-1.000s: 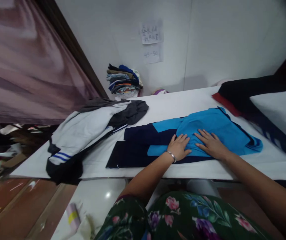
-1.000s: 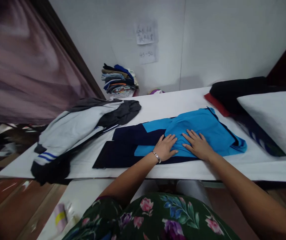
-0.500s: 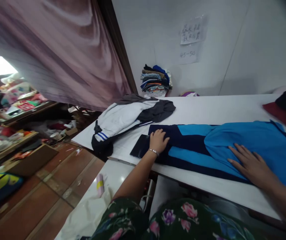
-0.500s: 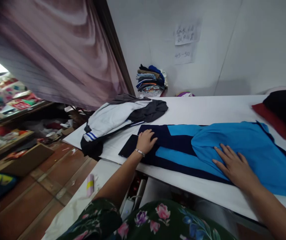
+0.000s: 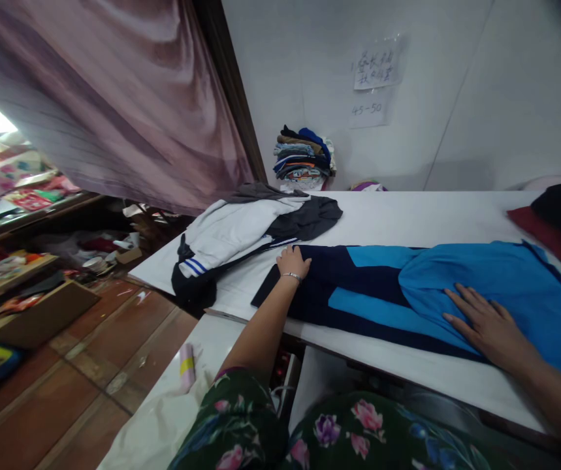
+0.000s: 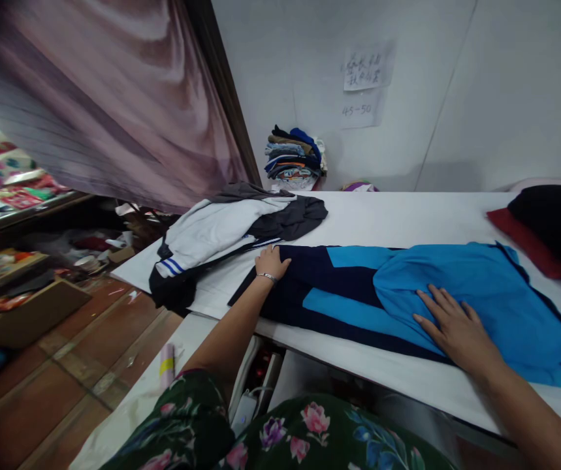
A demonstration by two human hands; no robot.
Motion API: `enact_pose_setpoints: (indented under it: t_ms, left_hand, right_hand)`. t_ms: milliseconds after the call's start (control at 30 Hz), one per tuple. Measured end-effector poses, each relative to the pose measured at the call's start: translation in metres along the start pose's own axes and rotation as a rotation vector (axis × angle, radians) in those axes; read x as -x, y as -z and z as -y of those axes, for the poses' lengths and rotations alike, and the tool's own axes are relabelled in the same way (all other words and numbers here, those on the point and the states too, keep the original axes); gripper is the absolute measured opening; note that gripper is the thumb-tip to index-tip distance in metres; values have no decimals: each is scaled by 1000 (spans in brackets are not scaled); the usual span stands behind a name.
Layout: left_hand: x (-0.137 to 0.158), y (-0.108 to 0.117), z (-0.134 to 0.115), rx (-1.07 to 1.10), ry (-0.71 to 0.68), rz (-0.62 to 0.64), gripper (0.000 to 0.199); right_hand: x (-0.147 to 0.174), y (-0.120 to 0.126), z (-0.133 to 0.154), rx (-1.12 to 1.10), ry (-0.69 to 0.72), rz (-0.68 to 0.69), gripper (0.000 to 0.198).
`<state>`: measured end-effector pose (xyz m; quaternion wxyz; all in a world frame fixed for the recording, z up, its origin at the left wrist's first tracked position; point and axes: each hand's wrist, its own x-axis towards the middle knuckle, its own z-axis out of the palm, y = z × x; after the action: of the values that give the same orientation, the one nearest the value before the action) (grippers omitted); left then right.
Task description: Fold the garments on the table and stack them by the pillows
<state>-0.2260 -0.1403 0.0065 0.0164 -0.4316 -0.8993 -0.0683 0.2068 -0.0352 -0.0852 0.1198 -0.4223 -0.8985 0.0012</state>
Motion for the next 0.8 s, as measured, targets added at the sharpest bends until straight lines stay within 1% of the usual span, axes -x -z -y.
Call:
enact_pose_setpoints:
  t_ms: [67, 100, 167, 267, 333, 367, 467, 533, 600, 667, 733, 800]
  left_hand:
    - [1, 4, -11, -22, -92, -92, 54]
    - [2, 6, -19, -7, -149, -99, 55]
    - [5, 9, -39, 56, -276, -71, 55]
    - [13, 8, -80, 185, -480, -10, 53]
    - [20, 4, -111, 293, -577, 61, 52]
    - [23, 2, -127, 350, -604, 107, 52]
    - [31, -7, -171, 477, -623, 222, 54]
    - [34, -15, -194, 485, -634, 238, 53]
    - [38, -25, -208, 434, -679, 209, 48]
    - [42, -37, -215, 348, -752, 170, 40]
    - [46, -48, -217, 277, -801, 125, 35]
    - [48, -55, -216, 252, -815, 80, 34]
  right_hand:
    - [-2, 6, 3, -26, -16, 29, 71]
    - [-4, 10, 4, -47, -28, 46, 71]
    - [-11, 21, 8, -86, -51, 49, 68]
    - [-27, 37, 15, -101, -36, -42, 63]
    - [-39, 42, 23, -90, -13, -78, 61]
    - [-45, 42, 28, -84, -6, -59, 61]
    - [-57, 34, 41, -57, 0, 92, 60]
    - [-60, 27, 46, -51, -2, 151, 62]
    - [-59, 26, 46, -95, 12, 163, 65]
    - [-59, 32, 39, -205, 37, 162, 63]
    - [-64, 44, 25, -308, 42, 87, 58]
    - [-75, 57, 4, -318, 8, -31, 52]
